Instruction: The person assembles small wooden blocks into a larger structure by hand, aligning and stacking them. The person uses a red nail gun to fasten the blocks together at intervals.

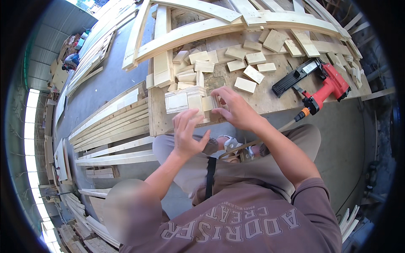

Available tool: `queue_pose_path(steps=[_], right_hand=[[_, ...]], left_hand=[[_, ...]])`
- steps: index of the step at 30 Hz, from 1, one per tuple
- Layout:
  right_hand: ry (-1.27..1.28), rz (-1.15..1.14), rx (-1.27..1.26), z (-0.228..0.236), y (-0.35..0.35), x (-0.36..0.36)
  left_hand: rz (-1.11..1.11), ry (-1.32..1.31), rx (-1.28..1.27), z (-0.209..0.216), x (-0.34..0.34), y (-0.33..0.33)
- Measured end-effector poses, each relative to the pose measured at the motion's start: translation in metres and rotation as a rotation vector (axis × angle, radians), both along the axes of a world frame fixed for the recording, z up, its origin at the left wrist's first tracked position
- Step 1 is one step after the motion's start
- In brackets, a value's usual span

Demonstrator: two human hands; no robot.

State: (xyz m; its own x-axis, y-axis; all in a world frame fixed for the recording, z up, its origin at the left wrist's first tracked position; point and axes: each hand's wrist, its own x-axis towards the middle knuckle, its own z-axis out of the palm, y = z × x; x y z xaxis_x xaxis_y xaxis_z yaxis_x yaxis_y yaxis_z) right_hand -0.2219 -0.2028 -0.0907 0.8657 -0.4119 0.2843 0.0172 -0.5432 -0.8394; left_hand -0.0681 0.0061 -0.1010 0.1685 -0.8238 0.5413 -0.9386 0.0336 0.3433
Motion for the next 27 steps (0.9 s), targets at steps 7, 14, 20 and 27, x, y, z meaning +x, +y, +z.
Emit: queue_pose_path(steps=[7, 14, 20, 27], right_hand=[[0.035, -0.009, -0.056, 0.006, 0.0, -0.002], [0.003, -0.032, -0.06, 0.0, -0.001, 0.002], [-0.002, -0.028, -0.053, 0.005, -0.002, 0.001], [-0.009, -0.003, -0.091, 0.02, -0.004, 0.0]], left_hand=[[0.127, 0.025, 0.257, 0.048, 0.029, -0.035], [0.142, 0.033, 0.408, 0.06, 0.03, -0.041], [0.137, 0.058, 0.372, 0.061, 0.029, -0.042], [0.349, -0.009, 0.373, 0.051, 0.003, -0.07]])
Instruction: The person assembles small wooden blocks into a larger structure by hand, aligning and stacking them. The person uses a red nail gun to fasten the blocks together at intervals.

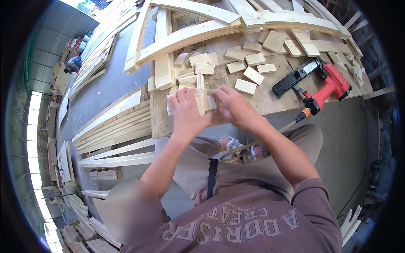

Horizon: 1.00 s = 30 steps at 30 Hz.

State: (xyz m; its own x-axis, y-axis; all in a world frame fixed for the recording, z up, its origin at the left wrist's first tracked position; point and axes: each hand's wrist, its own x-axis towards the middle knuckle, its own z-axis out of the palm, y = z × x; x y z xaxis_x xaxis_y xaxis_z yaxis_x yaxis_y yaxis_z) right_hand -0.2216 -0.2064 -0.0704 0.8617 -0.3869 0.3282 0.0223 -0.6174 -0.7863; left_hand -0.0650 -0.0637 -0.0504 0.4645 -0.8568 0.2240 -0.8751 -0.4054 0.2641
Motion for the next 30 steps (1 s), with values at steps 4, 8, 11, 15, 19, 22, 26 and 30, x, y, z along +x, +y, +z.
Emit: queue_pose_path(steps=[4, 8, 11, 15, 19, 22, 26, 30], right_hand=[[-0.01, -0.003, -0.041, -0.006, -0.003, -0.001], [-0.015, -0.011, -0.016, -0.01, -0.002, 0.001], [-0.006, -0.017, -0.011, -0.008, -0.001, 0.0], [0.026, -0.021, -0.019, -0.004, -0.006, -0.009], [0.039, -0.014, -0.028, -0.005, -0.006, -0.01], [0.072, -0.002, 0.093, -0.008, -0.001, -0.008], [0.071, 0.027, 0.151, 0.005, 0.006, -0.005], [0.045, 0.028, 0.347, 0.022, 0.013, -0.007]], left_hand=[[0.006, -0.074, 0.003, -0.01, -0.005, -0.005], [0.019, -0.092, -0.001, -0.018, -0.005, -0.001], [-0.02, -0.095, 0.084, -0.014, -0.009, 0.007], [-0.134, -0.055, 0.115, 0.0, -0.009, 0.025], [-0.248, -0.161, -0.103, -0.034, 0.01, 0.05], [-0.262, -0.218, -0.291, -0.049, 0.012, 0.056], [-0.287, -0.2, -0.432, -0.059, 0.023, 0.062], [-0.327, 0.013, -0.513, -0.035, 0.032, 0.069]])
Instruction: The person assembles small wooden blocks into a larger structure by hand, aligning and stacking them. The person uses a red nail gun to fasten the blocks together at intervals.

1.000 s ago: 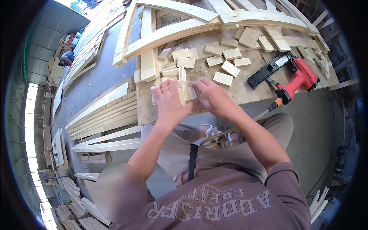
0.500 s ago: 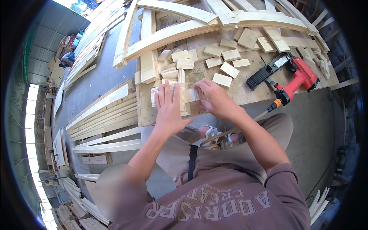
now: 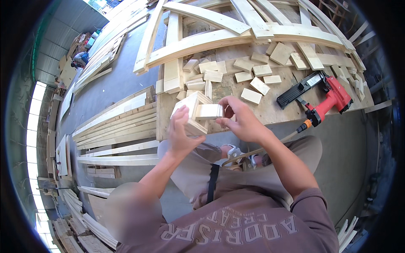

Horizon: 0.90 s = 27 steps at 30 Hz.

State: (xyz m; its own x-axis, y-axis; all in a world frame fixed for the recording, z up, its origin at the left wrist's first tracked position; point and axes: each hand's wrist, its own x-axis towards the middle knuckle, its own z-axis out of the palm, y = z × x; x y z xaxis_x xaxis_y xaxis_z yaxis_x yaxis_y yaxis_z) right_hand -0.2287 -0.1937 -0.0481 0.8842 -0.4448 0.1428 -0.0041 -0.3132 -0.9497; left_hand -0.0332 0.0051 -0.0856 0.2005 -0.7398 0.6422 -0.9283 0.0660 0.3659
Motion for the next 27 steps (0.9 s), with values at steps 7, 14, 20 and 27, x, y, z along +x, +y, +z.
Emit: queue_pose_path(steps=[7, 14, 20, 27], right_hand=[[-0.161, -0.044, 0.044, 0.003, -0.024, -0.023], [-0.065, -0.011, 0.118, -0.017, -0.019, -0.016], [-0.104, -0.024, 0.309, -0.049, -0.022, -0.018], [0.01, -0.061, 0.357, -0.06, -0.018, -0.016]], left_hand=[[-0.04, 0.385, 0.468, 0.119, 0.013, -0.012], [-0.087, 0.482, 0.665, 0.096, 0.024, -0.043], [-0.089, 0.399, 0.761, 0.098, 0.014, -0.061], [-0.112, 0.328, 0.733, 0.086, 0.008, -0.071]])
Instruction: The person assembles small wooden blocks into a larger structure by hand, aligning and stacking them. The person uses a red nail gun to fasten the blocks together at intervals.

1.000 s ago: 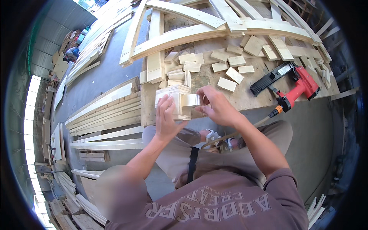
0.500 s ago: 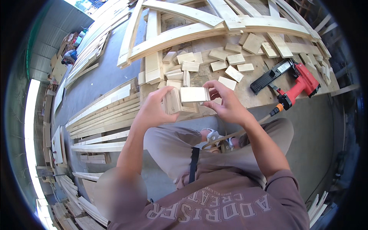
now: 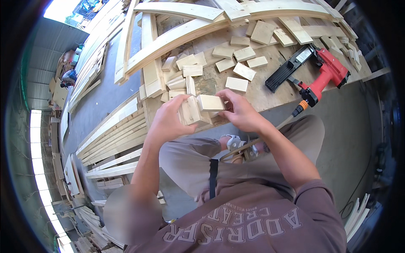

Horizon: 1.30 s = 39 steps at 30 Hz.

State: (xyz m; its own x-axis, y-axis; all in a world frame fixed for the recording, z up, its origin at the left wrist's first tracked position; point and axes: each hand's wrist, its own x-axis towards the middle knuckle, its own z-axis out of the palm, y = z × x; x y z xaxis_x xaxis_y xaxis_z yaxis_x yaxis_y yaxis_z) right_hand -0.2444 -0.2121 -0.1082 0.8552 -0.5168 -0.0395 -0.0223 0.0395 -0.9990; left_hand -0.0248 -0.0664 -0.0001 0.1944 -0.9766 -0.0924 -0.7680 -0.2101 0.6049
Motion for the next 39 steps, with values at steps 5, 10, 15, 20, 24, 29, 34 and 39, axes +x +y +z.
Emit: queue_pose_path(steps=[5, 10, 15, 20, 24, 29, 34, 39], right_hand=[[0.137, -0.173, -0.694, 0.013, 0.005, -0.003], [0.235, -0.152, -0.804, 0.011, -0.002, -0.001], [0.241, -0.11, -0.663, 0.007, -0.009, -0.002], [0.173, -0.13, -0.751, 0.016, -0.005, 0.0], [0.164, -0.112, -0.77, 0.014, -0.008, 0.002], [0.149, -0.094, -0.759, 0.015, -0.01, 0.001], [0.118, -0.139, -0.702, 0.006, -0.01, 0.0], [0.098, -0.15, -0.499, 0.008, -0.012, 0.0]], left_hand=[[0.021, -0.053, 0.037, 0.003, -0.004, -0.002], [0.028, -0.067, 0.062, 0.003, -0.004, -0.002], [0.028, -0.114, 0.001, 0.0, -0.005, -0.001], [0.028, -0.125, 0.005, 0.001, -0.007, -0.002], [0.028, -0.111, 0.015, 0.003, -0.007, -0.003], [0.023, -0.119, 0.003, 0.001, -0.006, -0.002], [0.03, -0.097, 0.012, 0.001, -0.006, -0.002], [0.031, -0.099, 0.007, 0.001, -0.008, -0.002]])
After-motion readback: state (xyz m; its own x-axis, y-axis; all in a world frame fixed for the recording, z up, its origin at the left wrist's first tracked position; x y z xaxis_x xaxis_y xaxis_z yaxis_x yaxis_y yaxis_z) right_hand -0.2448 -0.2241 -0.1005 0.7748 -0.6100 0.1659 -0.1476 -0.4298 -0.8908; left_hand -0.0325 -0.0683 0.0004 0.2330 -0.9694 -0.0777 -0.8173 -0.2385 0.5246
